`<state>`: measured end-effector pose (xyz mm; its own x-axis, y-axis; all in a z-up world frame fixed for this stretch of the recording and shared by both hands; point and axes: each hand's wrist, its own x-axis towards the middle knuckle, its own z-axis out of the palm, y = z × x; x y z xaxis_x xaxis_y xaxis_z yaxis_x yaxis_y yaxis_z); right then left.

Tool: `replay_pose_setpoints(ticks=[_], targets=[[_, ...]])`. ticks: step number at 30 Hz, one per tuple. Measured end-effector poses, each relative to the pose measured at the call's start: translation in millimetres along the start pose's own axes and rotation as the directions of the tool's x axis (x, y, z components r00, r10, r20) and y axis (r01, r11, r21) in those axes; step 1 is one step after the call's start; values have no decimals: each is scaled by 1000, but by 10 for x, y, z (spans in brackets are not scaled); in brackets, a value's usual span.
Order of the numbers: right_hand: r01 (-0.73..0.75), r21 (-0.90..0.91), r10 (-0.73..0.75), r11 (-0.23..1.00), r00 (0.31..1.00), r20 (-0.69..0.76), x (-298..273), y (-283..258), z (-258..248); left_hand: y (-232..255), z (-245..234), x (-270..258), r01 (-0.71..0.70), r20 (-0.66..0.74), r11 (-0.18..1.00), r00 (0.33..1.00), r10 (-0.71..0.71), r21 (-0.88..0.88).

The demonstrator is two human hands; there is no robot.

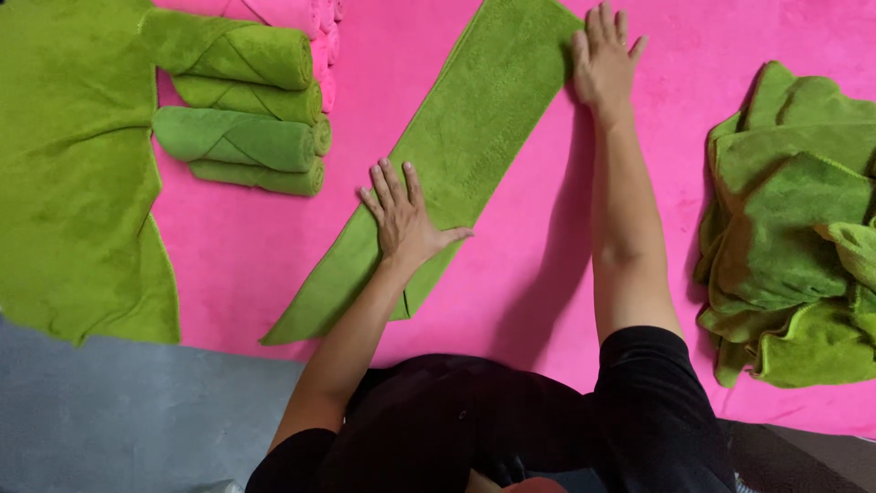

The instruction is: Folding a green towel into a decorative roll on a pink massage table

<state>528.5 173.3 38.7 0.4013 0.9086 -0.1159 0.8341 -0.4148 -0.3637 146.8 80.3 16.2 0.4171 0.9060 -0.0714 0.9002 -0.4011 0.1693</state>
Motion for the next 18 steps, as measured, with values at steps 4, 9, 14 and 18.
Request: replay_pose_setpoints(ticks=[4,9,14,18], targets=[[67,70,-47,995,966,-254,349,414,303,-28,13,-35,-22,-38,1000,999,22,2],[13,13,-4,1000,856,-517,522,467,517,-100,78,-514,-167,-210,986,964,164,4],[-160,283,270,946,871,-411,685,351,540,-161,251,-1464,-393,-197,886,915,351,-247],[-39,329,194,944,869,-454,794,515,545,-375,286,-1743,-372,-194,917,919,343,-145]])
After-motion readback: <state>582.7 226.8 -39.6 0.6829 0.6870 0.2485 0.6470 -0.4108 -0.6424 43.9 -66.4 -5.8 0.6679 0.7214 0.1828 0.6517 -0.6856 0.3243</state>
